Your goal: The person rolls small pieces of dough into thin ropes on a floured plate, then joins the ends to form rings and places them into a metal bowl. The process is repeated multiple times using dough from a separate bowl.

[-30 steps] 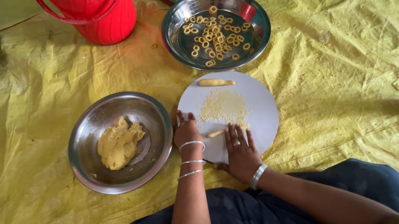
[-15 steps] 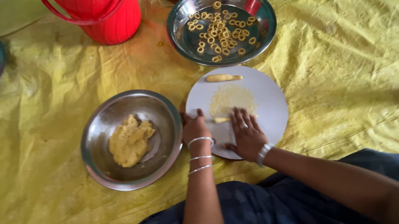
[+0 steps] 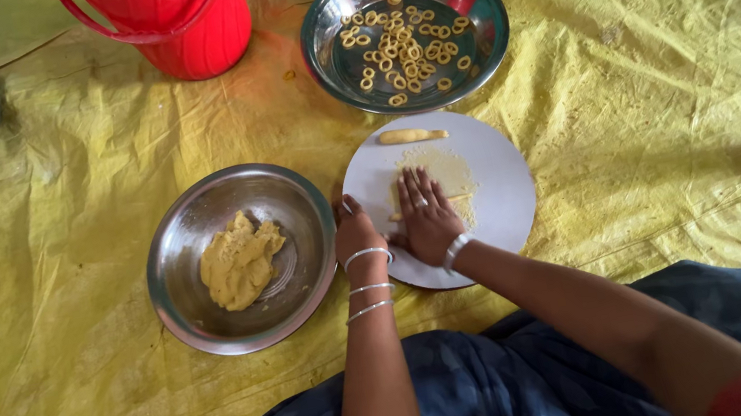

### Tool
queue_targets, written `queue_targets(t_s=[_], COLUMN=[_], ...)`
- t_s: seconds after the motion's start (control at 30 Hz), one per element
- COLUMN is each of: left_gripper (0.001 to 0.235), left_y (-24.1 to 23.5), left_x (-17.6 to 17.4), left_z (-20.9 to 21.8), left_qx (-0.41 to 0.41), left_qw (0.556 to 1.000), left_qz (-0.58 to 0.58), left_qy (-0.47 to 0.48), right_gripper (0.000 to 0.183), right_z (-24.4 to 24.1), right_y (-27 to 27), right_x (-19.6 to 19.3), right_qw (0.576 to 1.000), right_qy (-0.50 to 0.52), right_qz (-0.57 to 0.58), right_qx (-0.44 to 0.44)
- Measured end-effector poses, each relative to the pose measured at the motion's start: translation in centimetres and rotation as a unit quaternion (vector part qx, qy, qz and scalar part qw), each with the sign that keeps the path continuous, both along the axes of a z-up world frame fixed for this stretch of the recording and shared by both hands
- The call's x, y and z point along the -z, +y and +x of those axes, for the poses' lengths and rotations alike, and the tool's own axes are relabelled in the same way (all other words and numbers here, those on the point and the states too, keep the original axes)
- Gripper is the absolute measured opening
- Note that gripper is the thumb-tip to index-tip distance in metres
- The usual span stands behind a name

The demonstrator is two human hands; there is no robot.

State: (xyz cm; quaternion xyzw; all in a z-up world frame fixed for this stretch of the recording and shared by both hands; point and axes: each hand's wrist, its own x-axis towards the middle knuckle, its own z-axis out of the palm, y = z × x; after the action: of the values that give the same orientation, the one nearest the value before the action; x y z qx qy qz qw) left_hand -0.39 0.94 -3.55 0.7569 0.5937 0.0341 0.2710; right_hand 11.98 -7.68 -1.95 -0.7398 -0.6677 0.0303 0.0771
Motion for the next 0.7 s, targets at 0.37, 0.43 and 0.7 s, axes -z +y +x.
queue_targets(t_s=[0.37,0.43,0.7], left_gripper=[0.087,0.077,0.063], left_y=[0.3,0.3,0.2], left_x=[1.0,1.3,1.3], left_z=[0.2,-0.1,0.6], left_qx=[0.012,-0.005,-0.007], left_qw=[0.997,0.999,0.993], left_qz=[0.075,0.031,0.114], left_qy=[0.004,-0.033,-0.004], right_gripper=[0.104,0.098,0.105], right_z=[0.0,1.4,2.0], right_y=[-3.2,0.0,-8.2], right_x=[-1.5,-1.7,-1.8], right_qw=[0.997,0.996,0.987], right_qy=[-0.059,-0.043,-0.049], right_qz=[-0.03,-0.078,-0.155], right_qx=[-0.044,-0.01,-0.012])
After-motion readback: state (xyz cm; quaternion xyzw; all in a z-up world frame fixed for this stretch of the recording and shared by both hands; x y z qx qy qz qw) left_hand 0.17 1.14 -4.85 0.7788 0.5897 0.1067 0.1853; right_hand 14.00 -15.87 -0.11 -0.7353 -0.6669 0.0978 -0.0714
